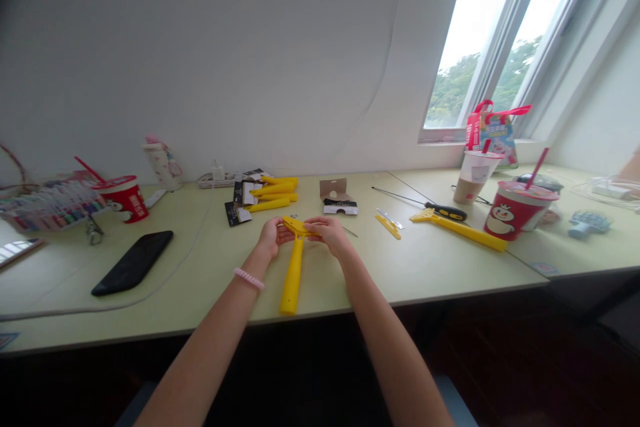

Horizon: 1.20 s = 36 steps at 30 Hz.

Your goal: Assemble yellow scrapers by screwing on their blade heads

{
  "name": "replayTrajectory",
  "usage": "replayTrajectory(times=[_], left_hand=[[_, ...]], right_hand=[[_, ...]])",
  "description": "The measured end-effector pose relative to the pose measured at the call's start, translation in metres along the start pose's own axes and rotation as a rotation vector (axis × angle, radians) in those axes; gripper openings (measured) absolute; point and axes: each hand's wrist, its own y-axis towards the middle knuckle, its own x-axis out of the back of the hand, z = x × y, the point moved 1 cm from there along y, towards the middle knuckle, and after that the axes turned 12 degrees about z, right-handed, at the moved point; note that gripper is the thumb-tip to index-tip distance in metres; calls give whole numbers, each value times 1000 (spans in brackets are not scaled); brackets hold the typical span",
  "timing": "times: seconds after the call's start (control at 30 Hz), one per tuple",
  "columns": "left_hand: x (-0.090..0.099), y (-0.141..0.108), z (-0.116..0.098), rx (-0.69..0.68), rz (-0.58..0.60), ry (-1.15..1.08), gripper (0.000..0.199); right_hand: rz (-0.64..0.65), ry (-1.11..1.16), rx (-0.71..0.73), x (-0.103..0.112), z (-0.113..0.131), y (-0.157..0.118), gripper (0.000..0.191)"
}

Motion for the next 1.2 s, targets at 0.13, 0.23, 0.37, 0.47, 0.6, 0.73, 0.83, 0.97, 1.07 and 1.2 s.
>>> replayTrajectory(times=[0.13,0.23,0.37,0.47,0.6,0.73,0.83,0.97,1.07,1.2], left_hand=[[1,1,1,28,10,-36,20],[1,0,1,36,21,-27,21],[1,-1,1,36,24,11,21],[0,-2,1,40,18,28,21],[0,-2,1,38,21,27,20],[0,-2,2,24,28,24,20],[0,-2,2,20,30,22,20],[0,-2,2,23,13,13,21],[0,-2,2,38,-18,-3,21],[-1,-2,2,50,-37,-20,20]], right_hand=[[-10,1,5,-1,0,0,10],[-33,-12,10,-1,-2,0,11],[-45,-20,17,-1,-6,0,14],[-48,-20,9,-1,-7,0,15],[-41,-20,7,-1,-5,-1,20],[-37,-31,13,-1,-5,-1,17],[-31,-30,15,-1,-5,-1,16],[-38,-25,11,-2,-5,0,15],[-33,-17,4,-3,-4,-1,13],[-43,-29,7,-4,-2,-2,14]])
